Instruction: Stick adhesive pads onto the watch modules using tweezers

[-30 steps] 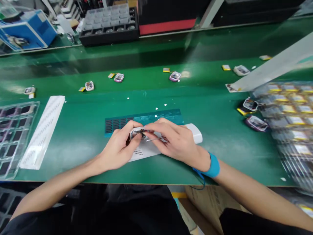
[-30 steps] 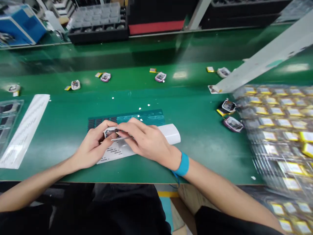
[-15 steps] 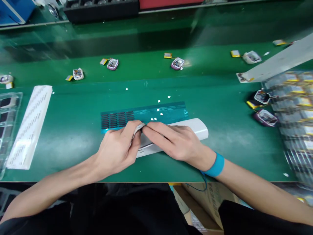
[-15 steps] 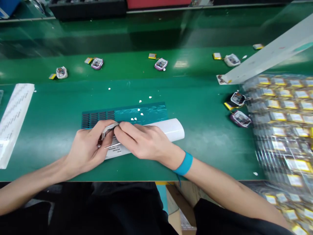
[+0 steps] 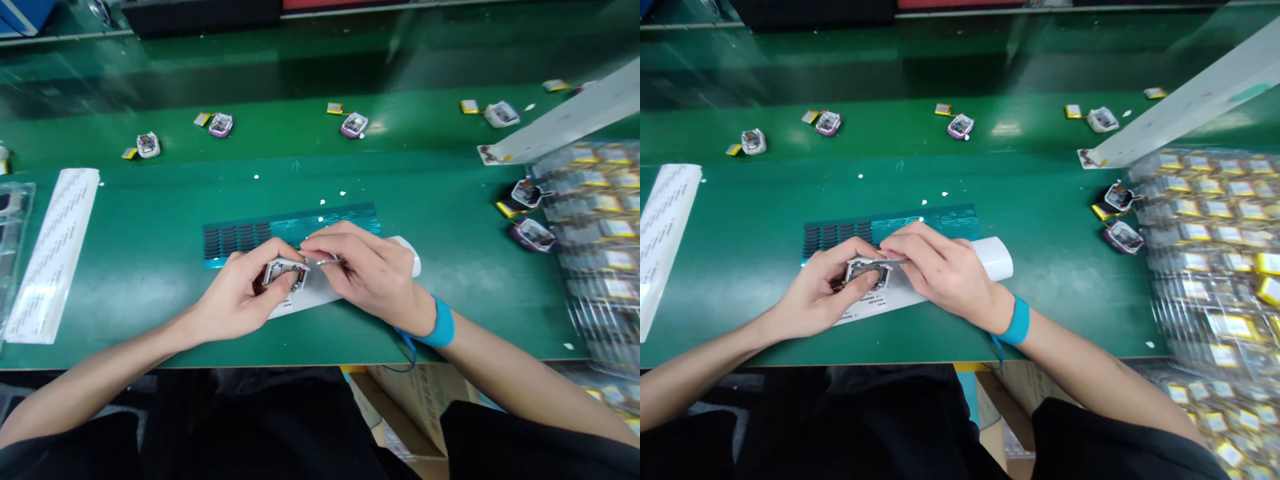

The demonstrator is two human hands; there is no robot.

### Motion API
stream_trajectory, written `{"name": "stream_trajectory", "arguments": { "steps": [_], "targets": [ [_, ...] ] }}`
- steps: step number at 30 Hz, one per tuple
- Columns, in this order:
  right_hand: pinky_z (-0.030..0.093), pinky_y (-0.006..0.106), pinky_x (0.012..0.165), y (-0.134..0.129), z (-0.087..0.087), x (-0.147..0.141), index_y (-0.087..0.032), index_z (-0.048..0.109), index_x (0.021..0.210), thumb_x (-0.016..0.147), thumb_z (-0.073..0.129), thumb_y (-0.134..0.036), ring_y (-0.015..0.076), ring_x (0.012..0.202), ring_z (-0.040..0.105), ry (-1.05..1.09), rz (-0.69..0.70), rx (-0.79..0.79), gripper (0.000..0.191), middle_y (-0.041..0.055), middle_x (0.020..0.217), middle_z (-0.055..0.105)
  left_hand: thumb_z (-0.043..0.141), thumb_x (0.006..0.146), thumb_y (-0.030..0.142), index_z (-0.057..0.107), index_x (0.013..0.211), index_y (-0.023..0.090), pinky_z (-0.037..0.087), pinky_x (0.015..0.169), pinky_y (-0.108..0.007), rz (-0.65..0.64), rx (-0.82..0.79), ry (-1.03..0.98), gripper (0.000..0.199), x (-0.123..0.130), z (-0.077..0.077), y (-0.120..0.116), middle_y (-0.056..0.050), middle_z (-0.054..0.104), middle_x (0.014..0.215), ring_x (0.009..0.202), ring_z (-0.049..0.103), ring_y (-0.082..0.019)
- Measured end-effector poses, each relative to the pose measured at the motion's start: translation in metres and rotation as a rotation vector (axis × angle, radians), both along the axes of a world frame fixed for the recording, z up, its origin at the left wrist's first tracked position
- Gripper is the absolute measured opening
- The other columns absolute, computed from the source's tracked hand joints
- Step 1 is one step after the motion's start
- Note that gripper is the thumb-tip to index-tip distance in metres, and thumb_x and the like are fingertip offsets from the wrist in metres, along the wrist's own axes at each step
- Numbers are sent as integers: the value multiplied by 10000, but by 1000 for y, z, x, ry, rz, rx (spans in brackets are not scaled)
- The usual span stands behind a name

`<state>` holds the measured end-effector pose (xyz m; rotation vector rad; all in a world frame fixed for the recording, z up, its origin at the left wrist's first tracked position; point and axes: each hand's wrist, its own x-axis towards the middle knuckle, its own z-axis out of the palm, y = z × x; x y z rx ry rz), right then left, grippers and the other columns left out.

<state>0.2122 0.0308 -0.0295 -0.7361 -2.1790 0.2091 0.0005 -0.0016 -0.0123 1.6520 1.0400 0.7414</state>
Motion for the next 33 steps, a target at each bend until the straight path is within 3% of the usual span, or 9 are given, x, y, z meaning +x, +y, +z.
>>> {"name": "stream_trajectory", "arguments": {
  "steps": [4,7,11,19,26,33],
  "targets": [
    [601,219,660,0,0,1,-216,683,1099,992,497,-56,126,828,753,57,17,-73,268,7,990,786,588,961,220,616,1038,177,350,478,-206,13,-141,-194,92,3,5,2,19,592,737,547,448,-83],
    [634,271,698,1,2,1,-247,704,1113,988,591,-128,155,832,759,127,29,-123,207,6,994,790,598,952,215,603,1034,188,300,431,-204,61,-213,-266,87,2,8,5,45,538,695,486,380,-68],
    [638,283,716,1,1,0,-243,730,1100,980,600,-102,164,864,760,114,28,-130,226,19,1013,788,604,936,199,605,1004,195,271,425,-212,106,-131,-212,68,0,8,5,55,516,654,466,354,-67],
    [620,232,667,-3,-5,-2,-205,710,1132,991,677,-173,141,832,754,33,-2,53,148,39,1030,781,582,922,223,604,915,196,268,440,-222,132,-40,-45,35,2,7,1,52,483,614,493,350,-85],
    [615,184,690,-4,1,0,-184,684,1134,992,520,-14,112,861,752,-98,11,97,275,44,1060,779,552,915,209,591,891,187,257,425,-218,125,-57,-59,51,2,2,4,69,449,588,476,336,-80],
    [629,207,686,-1,-4,2,-166,650,1198,961,503,-5,144,887,774,-191,-27,183,322,49,1094,791,547,941,193,607,919,190,259,428,-218,104,23,16,64,1,-2,2,71,474,587,462,362,-74]
  ]
}}
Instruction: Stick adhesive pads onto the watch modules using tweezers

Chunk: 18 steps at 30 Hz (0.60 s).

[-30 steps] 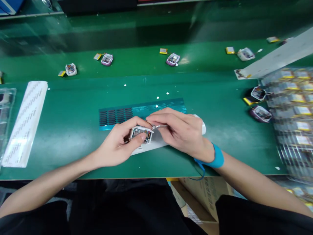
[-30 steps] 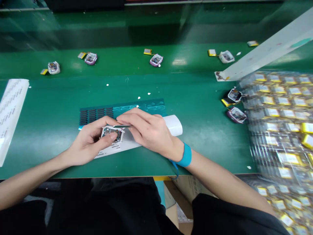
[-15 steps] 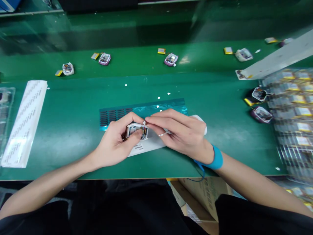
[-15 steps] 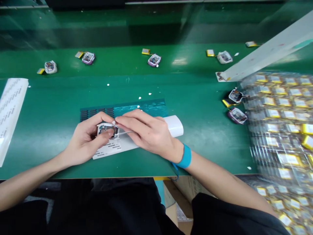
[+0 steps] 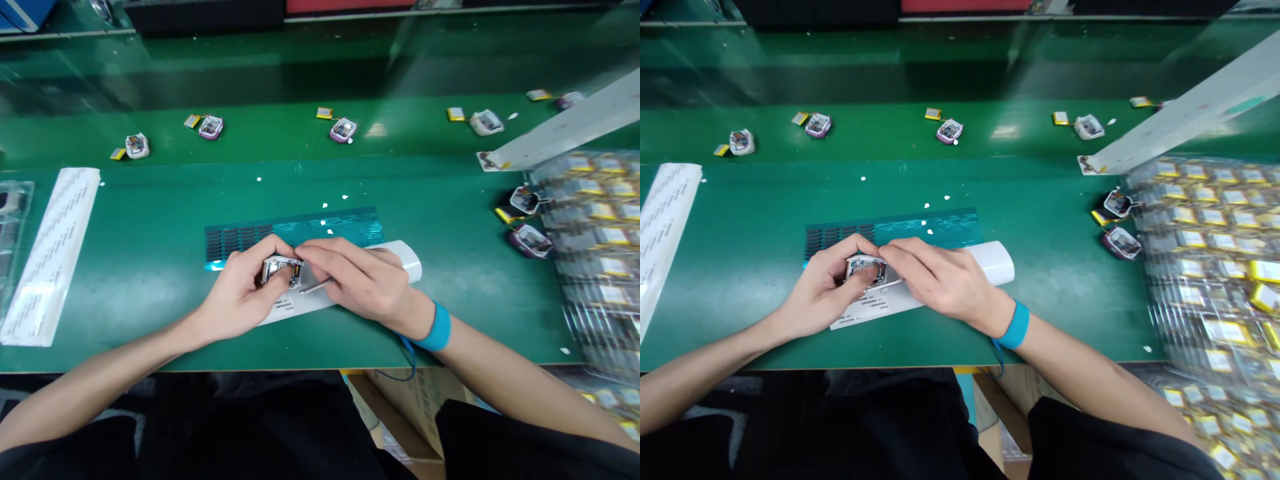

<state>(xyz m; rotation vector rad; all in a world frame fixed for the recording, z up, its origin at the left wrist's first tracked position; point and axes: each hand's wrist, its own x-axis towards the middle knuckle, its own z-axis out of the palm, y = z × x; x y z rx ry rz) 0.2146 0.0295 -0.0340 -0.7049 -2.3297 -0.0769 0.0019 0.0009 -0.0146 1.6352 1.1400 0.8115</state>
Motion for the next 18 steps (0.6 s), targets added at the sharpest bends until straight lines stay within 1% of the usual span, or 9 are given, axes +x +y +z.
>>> {"name": "stream_trajectory", "arguments": {
  "steps": [1,3,5,6,8,10,12,14,18],
  "targets": [
    [636,216,696,4,-2,1,-168,654,1201,956,519,-13,153,880,778,15,-37,-7,320,48,1081,794,554,945,197,619,943,191,252,424,-220,-14,8,14,65,0,0,-1,70,488,585,452,361,-72],
    [653,244,733,13,-3,5,-186,663,1237,951,541,-28,177,894,783,51,-158,-31,348,51,1099,793,562,958,221,633,993,192,243,418,-227,-35,-2,26,84,0,-1,-2,60,524,597,437,367,-70],
    [666,279,786,20,-1,9,-213,653,1309,958,533,-31,209,998,776,70,-239,-37,414,62,1217,765,563,969,256,626,1027,192,257,418,-231,-27,-50,10,107,0,-1,-2,50,542,615,441,381,-76],
    [668,290,812,22,1,11,-228,646,1333,963,529,-29,218,1052,766,67,-233,-31,436,60,1276,743,561,969,264,616,1034,194,269,421,-231,-14,-80,-8,110,0,-1,-1,49,537,620,450,387,-80],
    [666,279,849,22,6,12,-246,655,1320,975,537,-29,203,1082,758,29,-137,-8,424,36,1314,726,560,956,254,590,1043,203,286,424,-231,10,-134,-55,105,-1,-1,0,60,489,608,458,375,-87],
    [657,239,860,19,9,12,-236,680,1250,992,563,-45,163,1019,773,-20,-12,-2,342,15,1261,751,569,935,233,566,1053,215,285,420,-233,19,-169,-92,119,-2,-1,1,74,437,593,459,353,-92],
    [654,214,837,15,10,12,-219,685,1203,1006,589,-76,138,959,781,-37,77,-9,262,6,1196,777,583,921,224,551,1060,227,257,404,-236,10,-189,-108,143,-2,-2,2,88,385,562,442,321,-95],
    [658,212,785,14,8,12,-214,681,1185,1010,612,-102,133,929,782,-32,111,-13,219,4,1154,789,598,912,218,542,1048,235,221,388,-239,-3,-203,-121,148,-2,-2,2,98,354,532,423,294,-94],
    [656,226,720,14,6,11,-209,679,1151,1015,598,-100,135,874,783,-34,103,21,193,10,1105,800,607,900,195,541,1010,231,204,375,-236,-3,-209,-143,133,-1,-3,2,97,369,531,410,290,-83]
  ]
}}
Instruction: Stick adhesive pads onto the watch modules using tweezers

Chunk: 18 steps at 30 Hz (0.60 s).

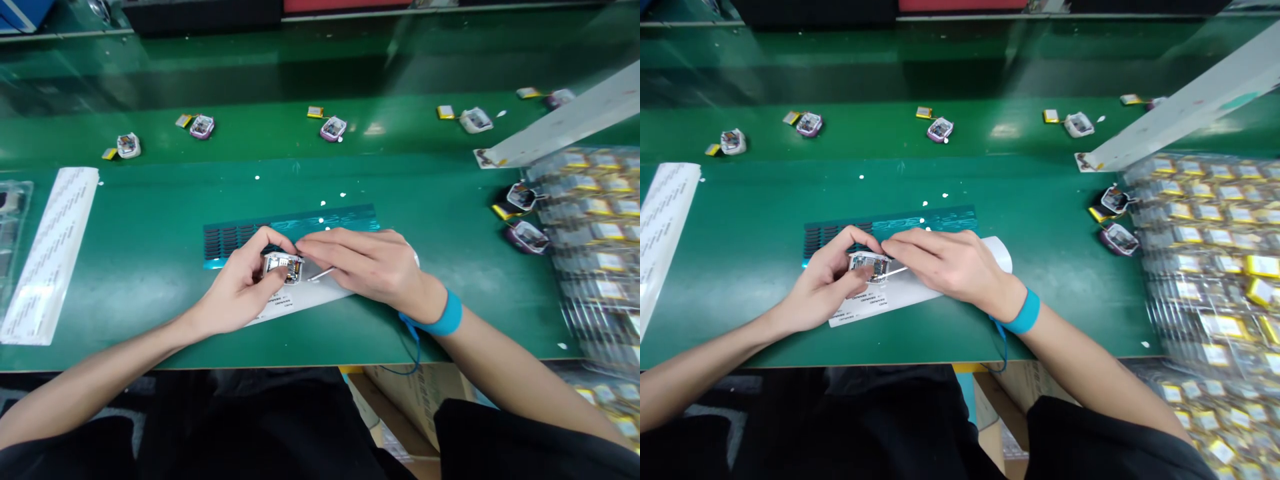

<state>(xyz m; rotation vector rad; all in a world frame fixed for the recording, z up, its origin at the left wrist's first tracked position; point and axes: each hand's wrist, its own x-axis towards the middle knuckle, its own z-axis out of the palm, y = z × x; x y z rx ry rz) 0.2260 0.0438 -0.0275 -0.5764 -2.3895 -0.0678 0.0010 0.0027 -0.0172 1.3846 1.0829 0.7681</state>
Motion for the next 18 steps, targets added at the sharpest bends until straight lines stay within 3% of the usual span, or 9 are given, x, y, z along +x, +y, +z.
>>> {"name": "stream_trajectory", "arguments": {
  "steps": [5,11,15,18],
  "targets": [
    [648,232,678,0,3,0,-163,669,1122,1025,523,-61,139,872,781,-38,8,8,203,39,1105,798,589,902,182,548,1001,214,218,364,-221,-2,29,5,111,0,1,1,102,370,533,403,301,-74],
    [638,214,772,-2,2,-1,-180,659,1110,993,530,-8,121,902,778,-26,-38,6,244,10,1087,802,572,903,140,535,1018,198,207,349,-202,11,64,2,134,0,0,-1,123,352,509,381,290,-66],
    [599,184,653,-2,3,-3,-197,660,1017,969,562,-11,110,864,773,31,-198,-41,216,8,1127,792,562,911,147,532,1013,194,209,336,-200,13,78,-19,116,1,0,0,118,383,533,375,291,-63],
    [582,169,624,-3,5,-4,-212,680,1034,975,558,-23,101,884,771,8,-186,-38,233,4,1223,766,559,909,154,528,997,194,230,336,-201,17,86,-40,101,1,1,1,104,418,567,385,319,-64]
  ]
}}
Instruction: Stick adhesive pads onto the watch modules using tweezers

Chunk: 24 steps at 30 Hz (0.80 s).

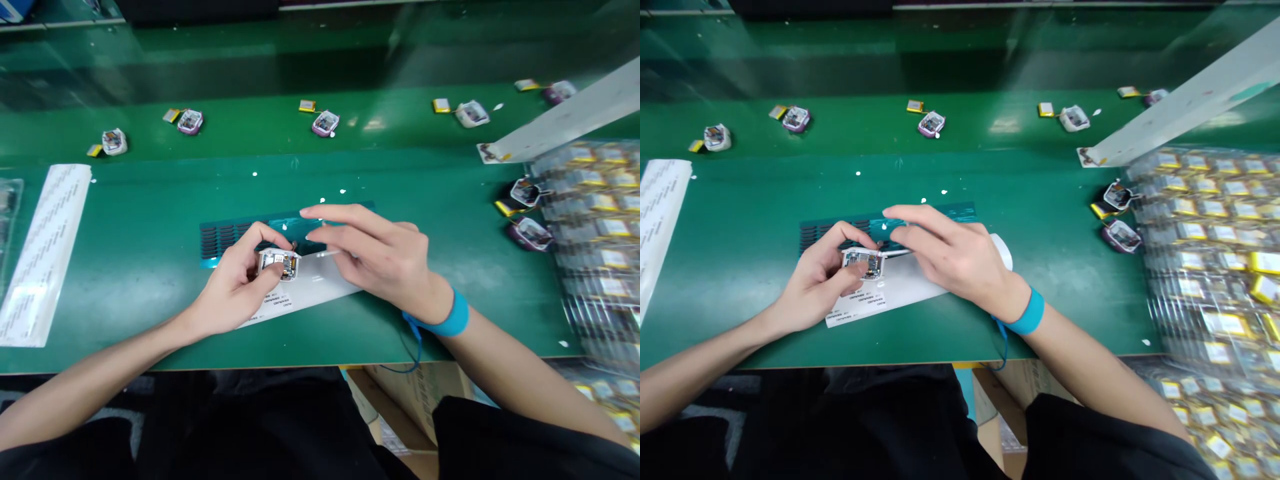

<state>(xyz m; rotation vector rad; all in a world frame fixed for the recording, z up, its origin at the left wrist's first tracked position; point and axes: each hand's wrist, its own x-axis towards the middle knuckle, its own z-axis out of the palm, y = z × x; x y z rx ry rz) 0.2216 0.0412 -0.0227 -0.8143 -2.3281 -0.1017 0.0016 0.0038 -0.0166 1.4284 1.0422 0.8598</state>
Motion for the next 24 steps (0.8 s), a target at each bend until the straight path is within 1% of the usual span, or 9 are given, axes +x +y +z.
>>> {"name": "stream_trajectory", "arguments": {
  "steps": [3,6,9,14,16,18,21,22,24],
  "targets": [
    [606,177,665,-2,0,0,-199,685,1168,994,611,-79,121,936,774,-54,79,22,223,19,1221,768,554,911,150,516,1008,198,230,336,-200,-15,-3,-28,114,0,-1,0,116,379,554,378,305,-67],
    [638,202,717,-2,-3,1,-152,691,1127,994,608,-66,139,932,780,-31,126,25,179,42,1147,791,547,915,129,519,1023,194,195,322,-190,-32,16,-40,129,0,-2,0,131,334,527,361,261,-59],
    [659,231,770,-1,-3,3,-124,692,1110,998,540,-20,155,929,786,-22,161,43,216,66,1109,798,545,916,109,522,1023,193,185,313,-183,-29,51,-21,138,0,-3,0,132,333,514,355,258,-57],
    [674,264,732,-5,3,6,-94,682,1160,1032,470,-50,187,956,786,-68,238,25,252,121,1154,781,545,957,115,501,1048,215,180,312,-179,1,156,6,142,-1,-8,-3,137,319,497,340,270,-59],
    [680,296,730,-7,3,5,-55,670,1188,1037,455,-55,209,956,787,-80,258,36,262,155,1172,769,551,970,115,502,1072,224,193,321,-176,10,218,41,157,-1,-12,-7,133,341,502,338,297,-56],
    [681,313,736,-10,2,4,-19,659,1205,1032,466,-56,227,956,788,-97,260,62,263,184,1191,756,549,989,125,499,1101,234,213,334,-180,15,260,76,164,-2,-15,-11,122,373,529,348,327,-54],
    [677,309,752,-15,-1,0,-20,664,1212,1032,456,-72,225,955,786,-100,222,130,280,193,1216,743,522,1032,175,479,1134,243,258,350,-192,40,311,105,130,0,-20,-18,103,399,581,370,391,-61],
    [674,306,733,-16,-2,-2,-15,667,1212,1039,431,-81,224,941,786,-107,203,152,300,197,1219,740,516,1038,184,469,1128,244,276,354,-191,55,336,111,118,1,-21,-19,100,410,596,375,413,-62],
    [657,303,642,-19,-2,-6,22,666,1209,1046,383,-92,224,873,786,-142,174,198,345,220,1212,736,530,1027,172,448,1087,244,289,356,-177,100,403,129,124,4,-22,-20,103,430,615,373,426,-52]
  ]
}}
